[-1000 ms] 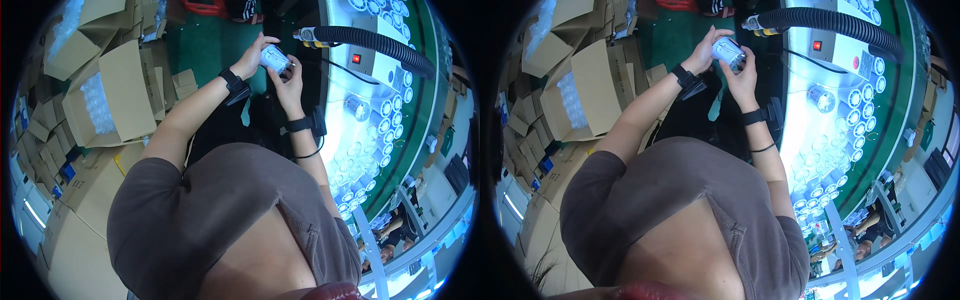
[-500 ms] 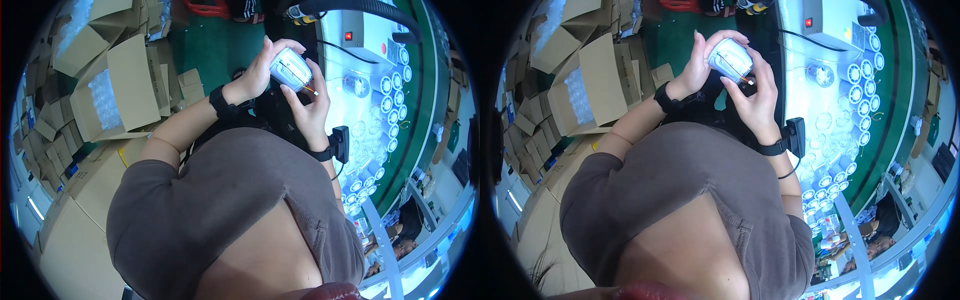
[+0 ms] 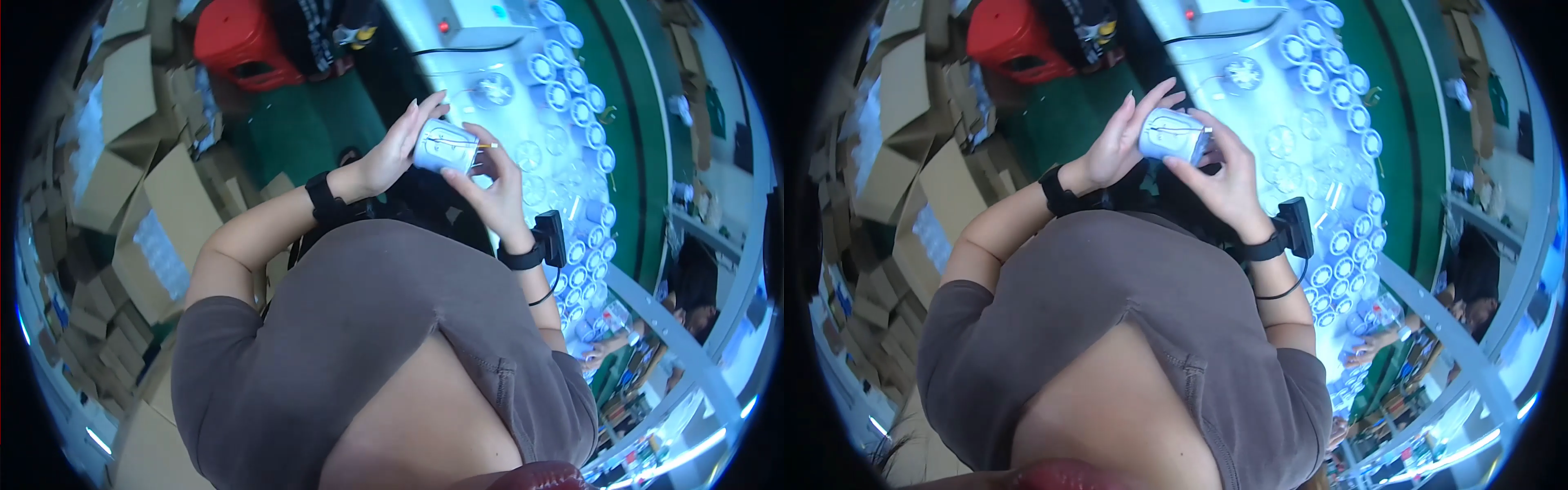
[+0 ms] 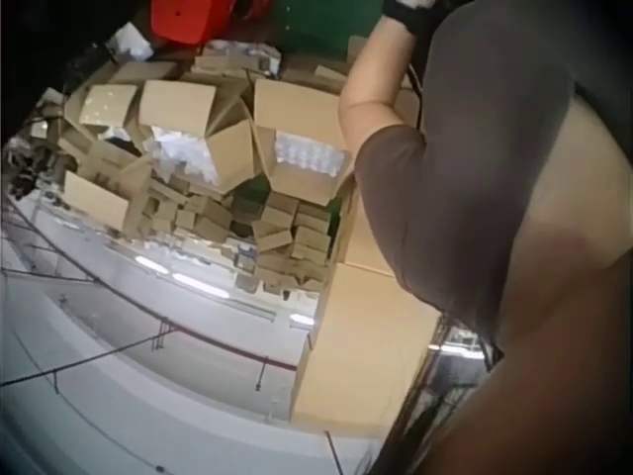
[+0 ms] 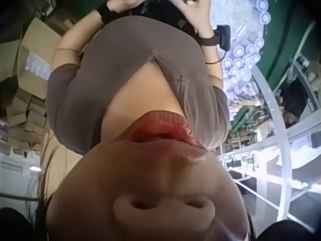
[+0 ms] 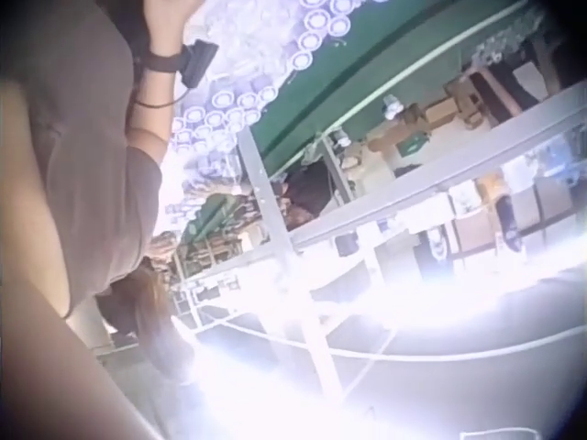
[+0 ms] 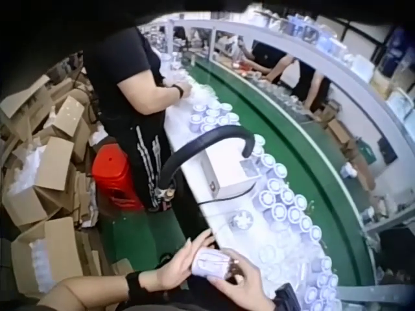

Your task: The person fits plastic covers onto fans and places the assembled units into a cardboard box. They then retrieve plastic bags from a box, place the assemblies into the bags, and return the bagged items to the box.

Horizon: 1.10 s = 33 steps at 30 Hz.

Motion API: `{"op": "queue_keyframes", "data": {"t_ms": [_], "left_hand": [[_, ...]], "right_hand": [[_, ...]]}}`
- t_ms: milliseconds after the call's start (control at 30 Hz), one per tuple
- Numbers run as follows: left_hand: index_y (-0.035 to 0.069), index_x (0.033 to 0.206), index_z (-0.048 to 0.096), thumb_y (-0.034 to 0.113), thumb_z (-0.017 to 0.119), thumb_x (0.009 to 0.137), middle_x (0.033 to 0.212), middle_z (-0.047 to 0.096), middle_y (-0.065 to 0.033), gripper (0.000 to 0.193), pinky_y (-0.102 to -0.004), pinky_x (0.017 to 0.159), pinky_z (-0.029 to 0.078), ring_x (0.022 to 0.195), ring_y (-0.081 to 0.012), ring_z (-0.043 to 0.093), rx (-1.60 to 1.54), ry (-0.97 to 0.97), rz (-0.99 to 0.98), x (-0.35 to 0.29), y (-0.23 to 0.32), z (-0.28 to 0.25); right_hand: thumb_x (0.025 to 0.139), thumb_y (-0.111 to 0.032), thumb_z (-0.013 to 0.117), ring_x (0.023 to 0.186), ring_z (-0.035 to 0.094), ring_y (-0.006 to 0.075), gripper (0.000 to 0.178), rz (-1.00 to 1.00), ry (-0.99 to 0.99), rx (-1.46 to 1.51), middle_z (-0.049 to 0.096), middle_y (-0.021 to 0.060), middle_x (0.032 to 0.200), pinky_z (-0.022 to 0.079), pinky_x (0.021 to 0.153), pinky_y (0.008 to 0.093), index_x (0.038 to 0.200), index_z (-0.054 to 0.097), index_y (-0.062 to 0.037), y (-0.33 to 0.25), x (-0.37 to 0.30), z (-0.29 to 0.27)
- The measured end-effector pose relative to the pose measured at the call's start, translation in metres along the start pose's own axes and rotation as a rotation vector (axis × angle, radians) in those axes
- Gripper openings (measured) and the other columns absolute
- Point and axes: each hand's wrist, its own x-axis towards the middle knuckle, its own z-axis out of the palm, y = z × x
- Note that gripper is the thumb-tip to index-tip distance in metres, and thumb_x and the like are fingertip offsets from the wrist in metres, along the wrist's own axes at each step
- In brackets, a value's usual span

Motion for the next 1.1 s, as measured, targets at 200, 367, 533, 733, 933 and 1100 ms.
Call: {"op": "queue_keyframes", "data": {"t_ms": [200, 367, 533, 733, 933, 1100], "left_hand": [[0.001, 0.110, 0.040, 0.042, 0.024, 0.088, 0.104, 0.047, -0.0133, 0.049, -0.0321, 0.083, 0.038, 0.098, -0.0201, 0.047, 0.007, 0.199, -0.094, 0.034, -0.019, -0.009], [0.002, 0.103, 0.044, 0.034, 0.029, 0.089, 0.098, 0.052, -0.0116, 0.039, -0.0312, 0.077, 0.041, 0.093, -0.0191, 0.049, 0.097, 0.231, -0.089, 0.036, -0.028, -0.024], [0.002, 0.099, 0.046, 0.031, 0.031, 0.089, 0.094, 0.052, -0.0106, 0.035, -0.0290, 0.074, 0.042, 0.090, -0.0173, 0.050, 0.105, 0.279, -0.038, 0.035, -0.025, -0.032], [0.002, 0.098, 0.047, 0.026, 0.032, 0.088, 0.092, 0.052, -0.0096, 0.030, -0.0278, 0.072, 0.042, 0.088, -0.0160, 0.051, 0.157, 0.277, 0.020, 0.040, -0.019, -0.028], [0.002, 0.095, 0.048, 0.023, 0.034, 0.088, 0.090, 0.053, -0.0087, 0.026, -0.0270, 0.070, 0.042, 0.087, -0.0154, 0.051, 0.189, 0.229, 0.069, 0.047, -0.016, -0.015], [0.001, 0.090, 0.050, 0.025, 0.042, 0.085, 0.086, 0.054, -0.0069, 0.026, -0.0237, 0.066, 0.042, 0.081, -0.0132, 0.052, 0.216, 0.199, 0.164, 0.050, -0.008, -0.010]], "right_hand": [[0.064, -0.019, 0.068, 0.083, 0.056, 0.0232, 0.051, 0.049, 0.450, -0.835, 0.054, 0.0096, 0.097, 0.045, 0.067, 0.0298, 0.110, 0.047, -0.0082, 0.054, 0.014, -0.081], [0.061, -0.022, 0.068, 0.091, 0.053, 0.0270, 0.055, 0.035, 0.197, -1.263, 0.054, 0.0120, 0.095, 0.042, 0.074, 0.0348, 0.109, 0.046, -0.0084, 0.071, 0.042, -0.089], [0.060, -0.028, 0.067, 0.099, 0.046, 0.0260, 0.054, -0.017, 0.058, -1.099, 0.052, 0.0115, 0.099, 0.037, 0.078, 0.0390, 0.108, 0.049, -0.0094, 0.099, 0.057, -0.110], [0.058, -0.033, 0.067, 0.096, 0.046, 0.0311, 0.049, 0.018, 0.370, -1.403, 0.052, 0.0148, 0.097, 0.034, 0.076, 0.0431, 0.097, 0.055, -0.0057, 0.111, 0.089, -0.143], [0.059, -0.035, 0.065, 0.088, 0.051, 0.0296, 0.050, 0.085, 0.349, -1.373, 0.054, 0.0154, 0.095, 0.037, 0.076, 0.0381, 0.095, 0.054, -0.0017, 0.107, 0.093, -0.143], [0.063, -0.027, 0.064, 0.085, 0.053, 0.0228, 0.044, 0.131, 0.466, -0.384, 0.055, 0.0122, 0.093, 0.040, 0.074, 0.0329, 0.096, 0.053, 0.0012, 0.086, 0.073, -0.155]]}}
